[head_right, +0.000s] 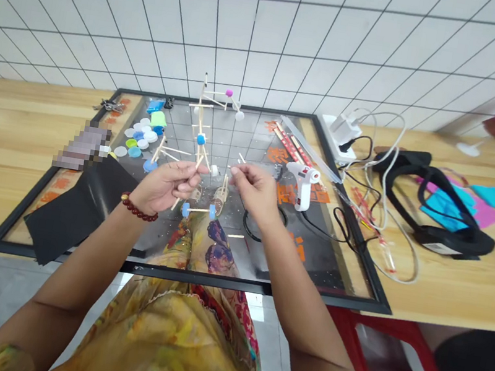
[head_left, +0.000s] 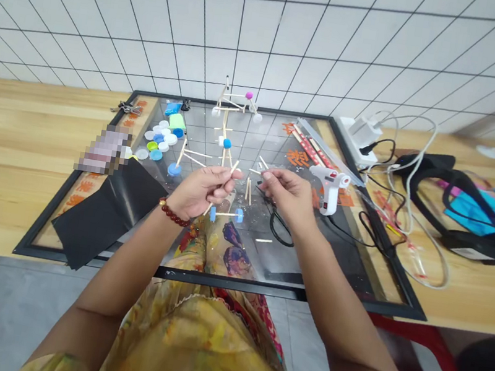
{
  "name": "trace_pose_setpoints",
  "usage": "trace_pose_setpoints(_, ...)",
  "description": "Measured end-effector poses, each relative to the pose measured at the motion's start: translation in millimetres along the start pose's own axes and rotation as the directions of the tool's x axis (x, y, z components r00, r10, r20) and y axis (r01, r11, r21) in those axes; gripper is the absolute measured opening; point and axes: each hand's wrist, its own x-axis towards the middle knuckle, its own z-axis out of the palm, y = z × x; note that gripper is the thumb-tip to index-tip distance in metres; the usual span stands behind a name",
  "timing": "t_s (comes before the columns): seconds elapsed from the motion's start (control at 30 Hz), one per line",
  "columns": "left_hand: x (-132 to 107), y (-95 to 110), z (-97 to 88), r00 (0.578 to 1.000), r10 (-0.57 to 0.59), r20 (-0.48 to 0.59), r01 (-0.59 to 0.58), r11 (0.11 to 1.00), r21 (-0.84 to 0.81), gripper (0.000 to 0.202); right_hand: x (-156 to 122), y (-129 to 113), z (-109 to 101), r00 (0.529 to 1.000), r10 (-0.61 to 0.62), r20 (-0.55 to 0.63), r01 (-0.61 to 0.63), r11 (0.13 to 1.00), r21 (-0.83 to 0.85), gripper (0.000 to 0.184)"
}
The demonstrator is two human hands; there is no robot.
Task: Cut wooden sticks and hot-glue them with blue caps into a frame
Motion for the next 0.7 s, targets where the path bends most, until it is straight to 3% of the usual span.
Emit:
trace_pose_setpoints(0.1, 1.6, -6.7, 7.0, 0.997, -0.063, 0.052, 0.062, 0.998, 0.029, 0.017, -5.9, -12.1, 15.3, 0.995, -0.055, 0.082, 0.047, 0.993, 0.105, 0.045)
trace_pose_setpoints(0.2, 1.5, -13.3, 9.5, 0.996, -0.076, 0.048, 0.071, 0.993, 0.095, 0.019, -6.3, -14.3, 22.5, 0.981, -0.137, 0.135, 0.121, 0.985, 0.122, 0.038)
trace_pose_setpoints(0.4, -8.0, -36.3, 16.9, 0.999, -0.044, 0.016, 0.041, 0.990, 0.137, 0.028, -8.9, -8.4, 16.0, 0.967, -0.253, -0.013, 0.252, 0.967, -0.044, 0.028)
trace_pose_setpoints(0.53, -14.2, -42.6, 21.1, 1.000, -0.022, 0.020, 0.021, 0.997, 0.069, 0.026, -9.3, -6.3, 16.3, 0.964, -0.264, 0.028, 0.265, 0.962, -0.060, 0.027)
trace_pose_setpoints(0.6, -14.8, -37.3, 17.5, 1.000, -0.008, 0.022, 0.007, 1.000, 0.029, 0.023, -6.1, -4.3, 10.5, 0.964, -0.264, 0.041, 0.267, 0.952, -0.148, 0.027)
trace_pose_setpoints(0.7, -11.1, -24.4, 4.8, 0.995, 0.088, -0.052, -0.091, 0.993, -0.071, 0.021, -2.0, 0.9, -13.1, 0.969, -0.245, 0.027, 0.224, 0.831, -0.509, 0.031)
